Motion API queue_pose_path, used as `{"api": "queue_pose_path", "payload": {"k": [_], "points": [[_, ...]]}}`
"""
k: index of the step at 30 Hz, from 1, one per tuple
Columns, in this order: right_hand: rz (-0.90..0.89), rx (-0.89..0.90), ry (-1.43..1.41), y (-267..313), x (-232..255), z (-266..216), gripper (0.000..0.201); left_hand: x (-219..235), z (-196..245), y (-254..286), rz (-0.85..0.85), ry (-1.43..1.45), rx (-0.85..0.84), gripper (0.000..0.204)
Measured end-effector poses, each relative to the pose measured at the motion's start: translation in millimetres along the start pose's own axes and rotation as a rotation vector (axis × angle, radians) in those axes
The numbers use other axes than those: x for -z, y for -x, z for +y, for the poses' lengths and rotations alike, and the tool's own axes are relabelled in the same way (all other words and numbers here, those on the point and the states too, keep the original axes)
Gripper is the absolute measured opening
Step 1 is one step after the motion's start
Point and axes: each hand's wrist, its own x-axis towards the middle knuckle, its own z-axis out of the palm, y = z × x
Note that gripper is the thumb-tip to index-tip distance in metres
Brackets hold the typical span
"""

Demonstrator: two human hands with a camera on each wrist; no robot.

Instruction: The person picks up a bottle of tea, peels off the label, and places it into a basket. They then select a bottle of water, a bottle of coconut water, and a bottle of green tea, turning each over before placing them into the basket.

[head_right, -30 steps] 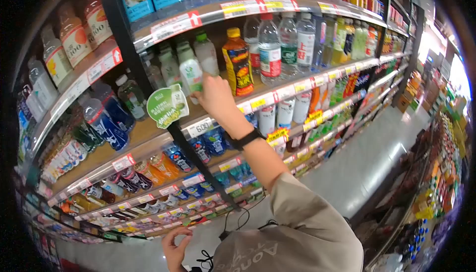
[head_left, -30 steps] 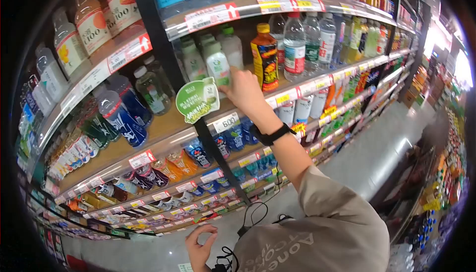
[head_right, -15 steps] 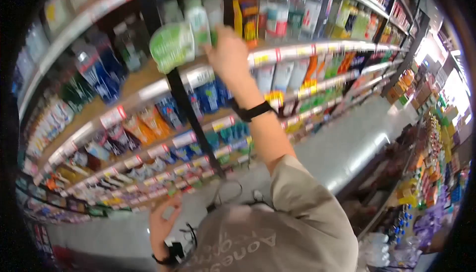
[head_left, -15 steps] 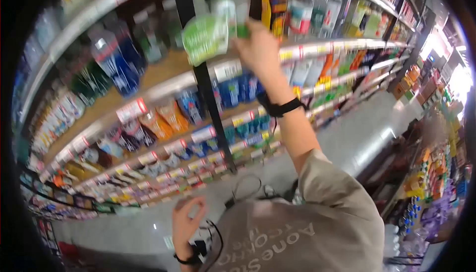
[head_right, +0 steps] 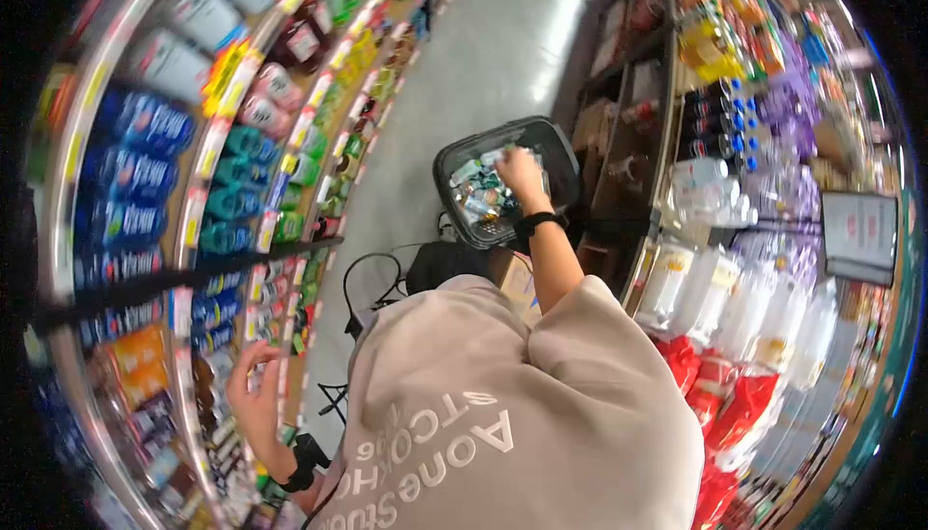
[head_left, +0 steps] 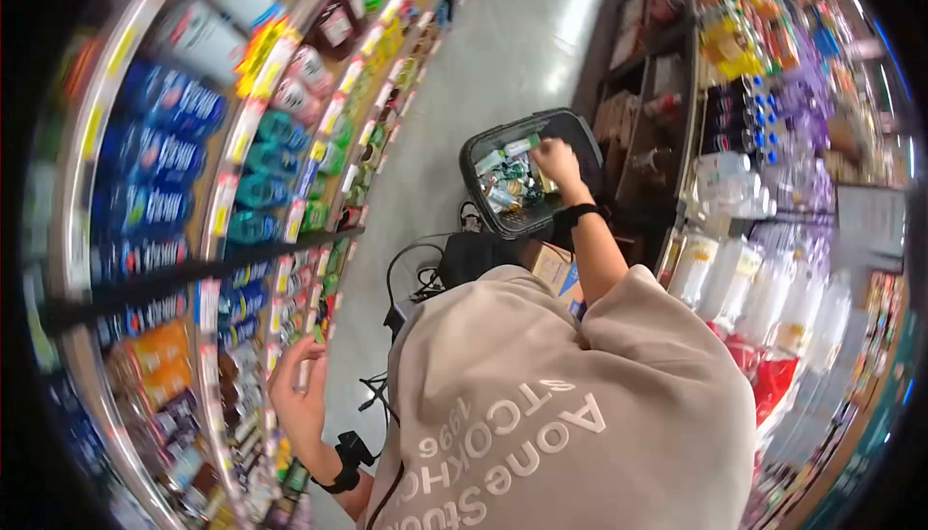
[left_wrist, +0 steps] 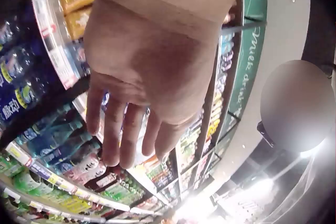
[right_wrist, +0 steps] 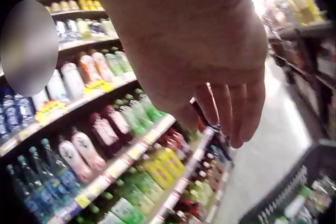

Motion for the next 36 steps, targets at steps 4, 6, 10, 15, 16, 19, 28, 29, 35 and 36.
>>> {"api": "queue_pose_path", "payload": {"k": [4,6,10,15,16,19,28,29,35,36], "points": [[-0.366,-0.513,-0.283,55.8,-71.3,123.4,0.038,-23.1,50.9,-63.3,-0.139,-0.046,-0.037,0.029],[-0.375,-0.718,-0.489,84.4,-86.6,144.0,0.023,-40.4,71.0,-90.9,-0.24,-0.062,-0.086,0.031],[-0.344,-0.984,-0.914,89.7,-130.2,173.2,0.018,-78.9,90.9,-129.5,-0.39,-0.156,-0.022,0.032],[-0.441,-0.96,-0.966,34.7,-201.6,187.6,0.025,-121.4,104.0,-173.1,-0.446,-0.228,0.164,0.032],[-0.445,-0.931,-0.837,16.4,-190.9,170.2,0.026,-128.9,103.8,-181.5,-0.451,-0.243,0.218,0.031],[-0.519,-0.874,-0.655,-40.7,-220.0,161.9,0.028,-156.9,97.3,-200.7,-0.463,-0.258,0.384,0.03],[-0.553,-0.877,-0.561,-155.0,-331.8,191.2,0.035,-205.2,84.9,-250.2,-0.801,-0.743,0.445,0.016],[-0.538,-0.844,-0.514,-153.5,-368.0,206.7,0.04,-205.5,71.8,-249.0,-0.797,-0.699,0.328,0.018],[-0.461,-0.763,-0.381,-188.0,-438.0,226.3,0.055,-247.1,49.5,-269.1,-0.761,-0.594,0.836,0.019],[-0.498,-0.477,-0.224,-184.0,-475.8,251.0,0.054,-259.9,50.2,-268.2,-0.685,-0.594,1.013,0.019]]}}
